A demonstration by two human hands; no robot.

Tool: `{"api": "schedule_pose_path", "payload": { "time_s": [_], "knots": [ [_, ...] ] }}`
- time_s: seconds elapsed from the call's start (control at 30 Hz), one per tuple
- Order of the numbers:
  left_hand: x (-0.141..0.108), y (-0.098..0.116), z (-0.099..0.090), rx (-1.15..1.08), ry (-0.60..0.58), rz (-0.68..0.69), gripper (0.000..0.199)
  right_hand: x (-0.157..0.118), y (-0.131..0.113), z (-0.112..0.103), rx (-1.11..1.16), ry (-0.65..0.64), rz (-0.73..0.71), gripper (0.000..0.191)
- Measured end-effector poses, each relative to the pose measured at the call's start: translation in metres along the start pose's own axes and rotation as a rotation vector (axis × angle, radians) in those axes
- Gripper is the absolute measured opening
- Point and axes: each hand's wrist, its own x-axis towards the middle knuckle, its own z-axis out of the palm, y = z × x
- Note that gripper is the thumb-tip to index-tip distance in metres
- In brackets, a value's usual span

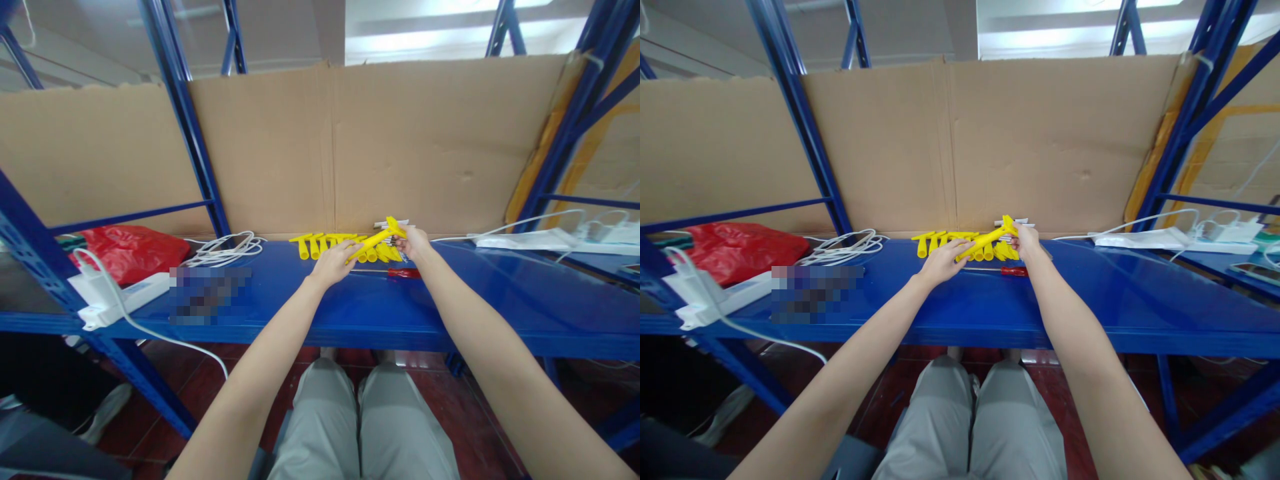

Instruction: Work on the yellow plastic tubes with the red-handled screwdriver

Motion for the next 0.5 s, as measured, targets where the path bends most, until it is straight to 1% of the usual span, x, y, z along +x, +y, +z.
{"api": "schedule_pose_path", "payload": {
  "time_s": [0.13, 0.23, 0.37, 0.5],
  "knots": [
    [0.0, -0.003, 0.002, -0.009, 0.012, 0.024, 0.039, 0.005, 0.002, -0.004, 0.028, 0.048, 0.052, 0.012],
    [0.0, -0.004, 0.001, -0.015, 0.001, 0.022, 0.039, 0.009, 0.003, -0.005, 0.046, 0.041, 0.073, 0.009],
    [-0.001, -0.002, -0.002, -0.015, -0.025, -0.011, 0.04, 0.013, 0.004, -0.006, 0.004, 0.014, 0.079, 0.012],
    [-0.002, -0.001, -0.003, -0.003, -0.029, -0.043, 0.04, 0.01, 0.003, -0.007, 0.021, 0.037, 0.1, 0.013]
  ]
}}
